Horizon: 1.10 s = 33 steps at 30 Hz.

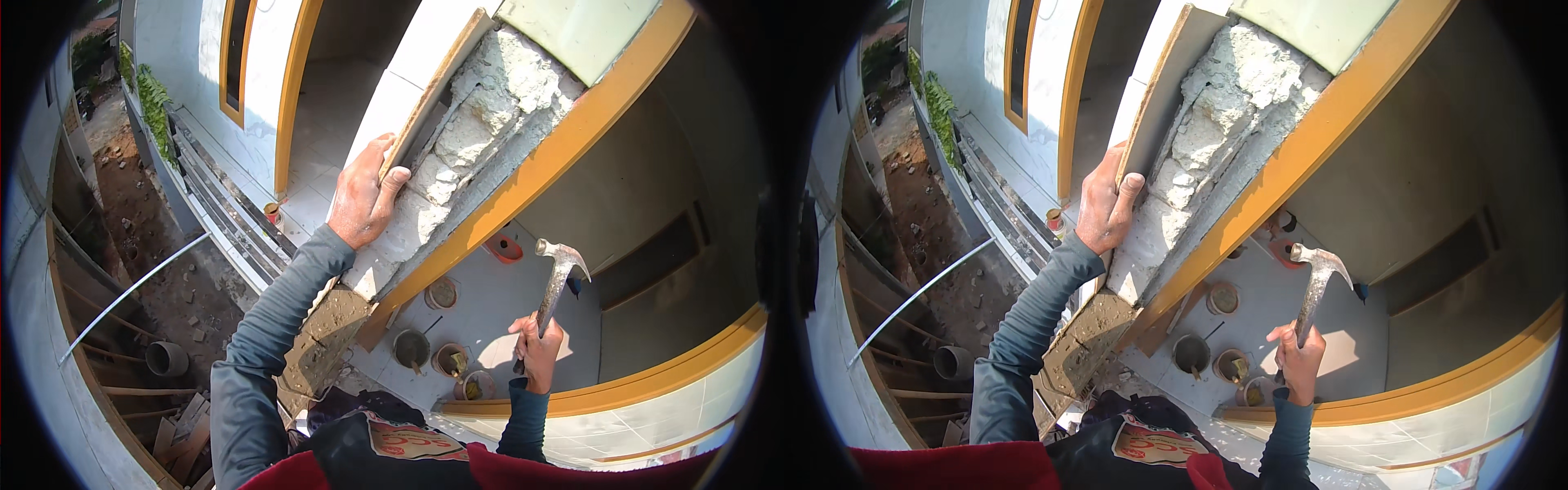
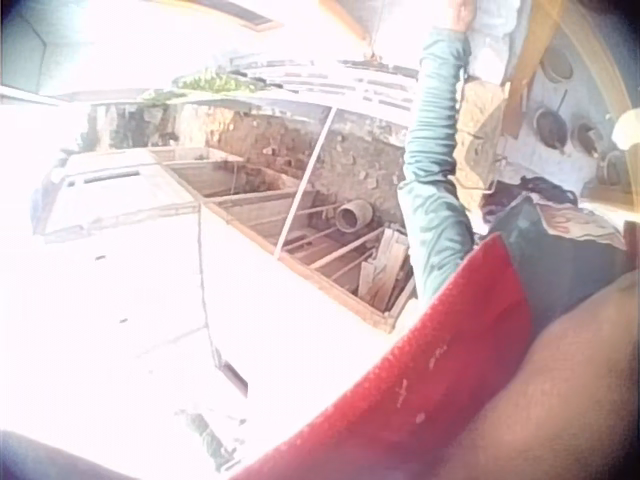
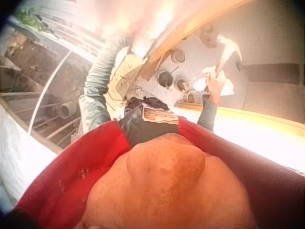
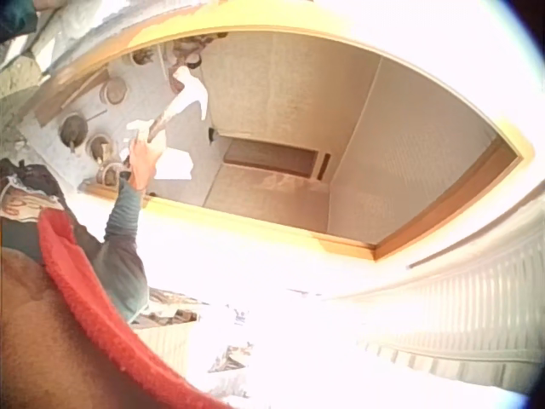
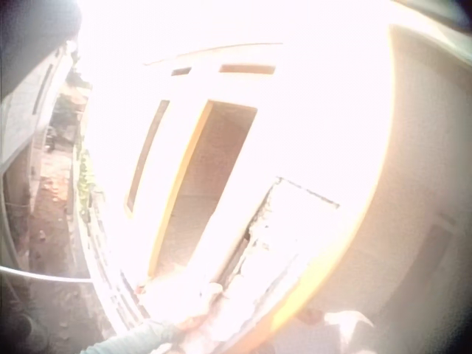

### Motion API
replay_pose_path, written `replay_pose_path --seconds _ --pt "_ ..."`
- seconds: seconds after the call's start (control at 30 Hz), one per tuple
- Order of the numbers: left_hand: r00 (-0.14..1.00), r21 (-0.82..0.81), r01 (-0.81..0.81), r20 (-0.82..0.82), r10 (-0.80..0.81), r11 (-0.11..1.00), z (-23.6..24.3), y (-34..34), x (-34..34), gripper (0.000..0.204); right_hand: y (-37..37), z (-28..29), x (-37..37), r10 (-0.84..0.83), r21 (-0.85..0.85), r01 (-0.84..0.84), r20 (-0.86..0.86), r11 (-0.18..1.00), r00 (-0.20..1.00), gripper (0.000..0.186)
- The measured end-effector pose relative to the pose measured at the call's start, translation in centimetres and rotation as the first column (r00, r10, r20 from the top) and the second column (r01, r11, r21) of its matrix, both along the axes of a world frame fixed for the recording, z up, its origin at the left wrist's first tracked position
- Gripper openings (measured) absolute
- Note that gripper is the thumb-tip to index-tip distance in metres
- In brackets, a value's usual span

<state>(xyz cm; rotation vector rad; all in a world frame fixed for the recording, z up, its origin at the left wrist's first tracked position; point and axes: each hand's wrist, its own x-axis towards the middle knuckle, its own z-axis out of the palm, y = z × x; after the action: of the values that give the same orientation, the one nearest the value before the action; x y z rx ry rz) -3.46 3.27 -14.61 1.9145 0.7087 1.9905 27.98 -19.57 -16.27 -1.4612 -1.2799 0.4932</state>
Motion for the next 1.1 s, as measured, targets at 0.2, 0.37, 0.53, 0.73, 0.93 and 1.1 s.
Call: replay_pose_path --seconds 0.2,0.37,0.53,0.73,0.93,1.1 --pt "0.999 -0.055 0.050 -0.010 -0.051 0.997 -0.3 0.2 0.7 0.045 -0.1 4.5 -1.3 -0.006 0.080 0.007 -0.012 0.997 1.000 0.047" --pt "0.999 -0.074 0.045 0.001 -0.045 0.996 0.9 -0.6 0.1 0.039 0.5 8.8 -3.1 0.052 0.216 -0.082 0.142 0.973 0.989 0.049" --pt "0.996 -0.065 0.081 -0.023 -0.083 0.995 1.7 -0.9 0.0 0.035 1.7 11.7 -5.2 0.088 0.301 -0.178 0.291 0.937 0.953 0.046" --pt "0.991 -0.051 0.136 0.008 -0.136 0.989 1.3 -0.4 0.0 0.037 5.4 18.1 -10.2 -0.074 0.399 -0.218 0.600 0.891 0.797 0.035" --pt "0.949 -0.161 0.298 0.152 -0.274 0.941 -0.6 1.3 -0.7 0.048 13.5 25.5 -17.1 -0.178 0.454 -0.357 0.786 0.817 0.592 0.047" --pt "0.902 -0.197 0.425 0.173 -0.395 0.883 -0.6 1.3 0.3 0.054 16.0 29.1 -19.6 -0.067 0.271 -0.432 0.899 0.860 0.432 0.061"
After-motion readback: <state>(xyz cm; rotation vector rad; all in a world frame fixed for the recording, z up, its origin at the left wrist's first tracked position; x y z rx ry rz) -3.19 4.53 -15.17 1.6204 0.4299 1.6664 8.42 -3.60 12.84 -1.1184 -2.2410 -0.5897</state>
